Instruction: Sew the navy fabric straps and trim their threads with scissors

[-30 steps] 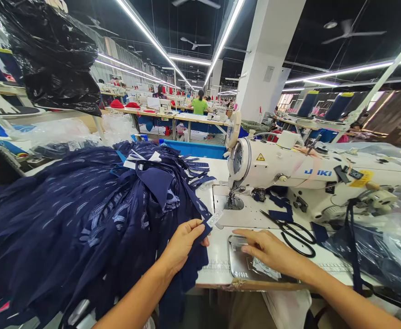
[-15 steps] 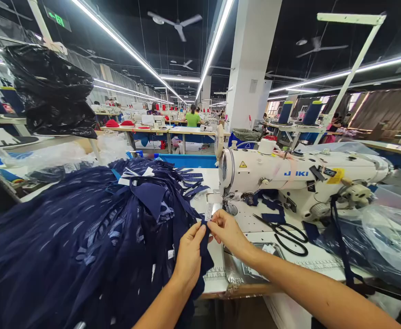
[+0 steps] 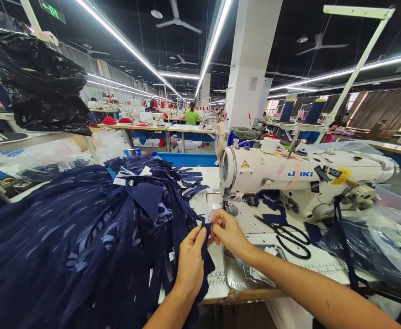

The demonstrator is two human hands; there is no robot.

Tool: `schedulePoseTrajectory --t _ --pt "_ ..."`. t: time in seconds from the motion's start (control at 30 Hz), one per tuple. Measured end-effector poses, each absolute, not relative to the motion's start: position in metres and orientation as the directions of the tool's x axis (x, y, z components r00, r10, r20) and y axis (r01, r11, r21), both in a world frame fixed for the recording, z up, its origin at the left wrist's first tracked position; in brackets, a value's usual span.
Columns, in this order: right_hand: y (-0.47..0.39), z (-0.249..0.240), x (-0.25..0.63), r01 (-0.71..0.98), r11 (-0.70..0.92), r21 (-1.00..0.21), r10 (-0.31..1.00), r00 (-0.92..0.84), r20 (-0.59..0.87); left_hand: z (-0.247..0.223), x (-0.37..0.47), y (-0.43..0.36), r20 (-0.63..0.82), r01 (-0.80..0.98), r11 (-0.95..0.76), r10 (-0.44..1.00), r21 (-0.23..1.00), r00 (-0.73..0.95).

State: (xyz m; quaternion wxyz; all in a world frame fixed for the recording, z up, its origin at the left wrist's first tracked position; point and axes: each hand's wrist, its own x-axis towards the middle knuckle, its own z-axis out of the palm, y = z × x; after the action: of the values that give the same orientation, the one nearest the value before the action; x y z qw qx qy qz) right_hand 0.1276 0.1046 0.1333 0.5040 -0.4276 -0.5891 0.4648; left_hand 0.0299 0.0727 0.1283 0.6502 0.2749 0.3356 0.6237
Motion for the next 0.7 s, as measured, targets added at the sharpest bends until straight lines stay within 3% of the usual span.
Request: schedulePoseTrajectory --t 0.13,0.27,0.4,0.53,0.7 --pt "0.093 0.138 0.134 0.257 0.352 -0.900 0.935 -0.147 0.323 0.128 0.030 0.071 -0.154 -0.663 0.116 0.988 0.739 0.001" --pt "0.085 0.143 0.140 0.546 0.543 -0.638 0.829 -0.228 0.511 0.130 0.030 0.068 -0.170 -0.667 0.126 0.985 0.735 0.000" --pt "0.086 0.144 0.138 0.655 0.593 -0.468 0.767 -0.281 0.577 0.130 0.030 0.066 -0.120 -0.643 0.086 0.993 0.761 -0.009" --pt "0.086 0.143 0.135 0.682 0.599 -0.419 0.754 -0.305 0.581 0.126 0.030 0.066 -0.039 -0.584 -0.005 0.997 0.812 -0.062" --pt "0.086 0.144 0.133 0.663 0.573 -0.481 0.791 -0.295 0.536 0.120 0.028 0.067 0.046 -0.457 -0.107 0.989 0.883 -0.143"
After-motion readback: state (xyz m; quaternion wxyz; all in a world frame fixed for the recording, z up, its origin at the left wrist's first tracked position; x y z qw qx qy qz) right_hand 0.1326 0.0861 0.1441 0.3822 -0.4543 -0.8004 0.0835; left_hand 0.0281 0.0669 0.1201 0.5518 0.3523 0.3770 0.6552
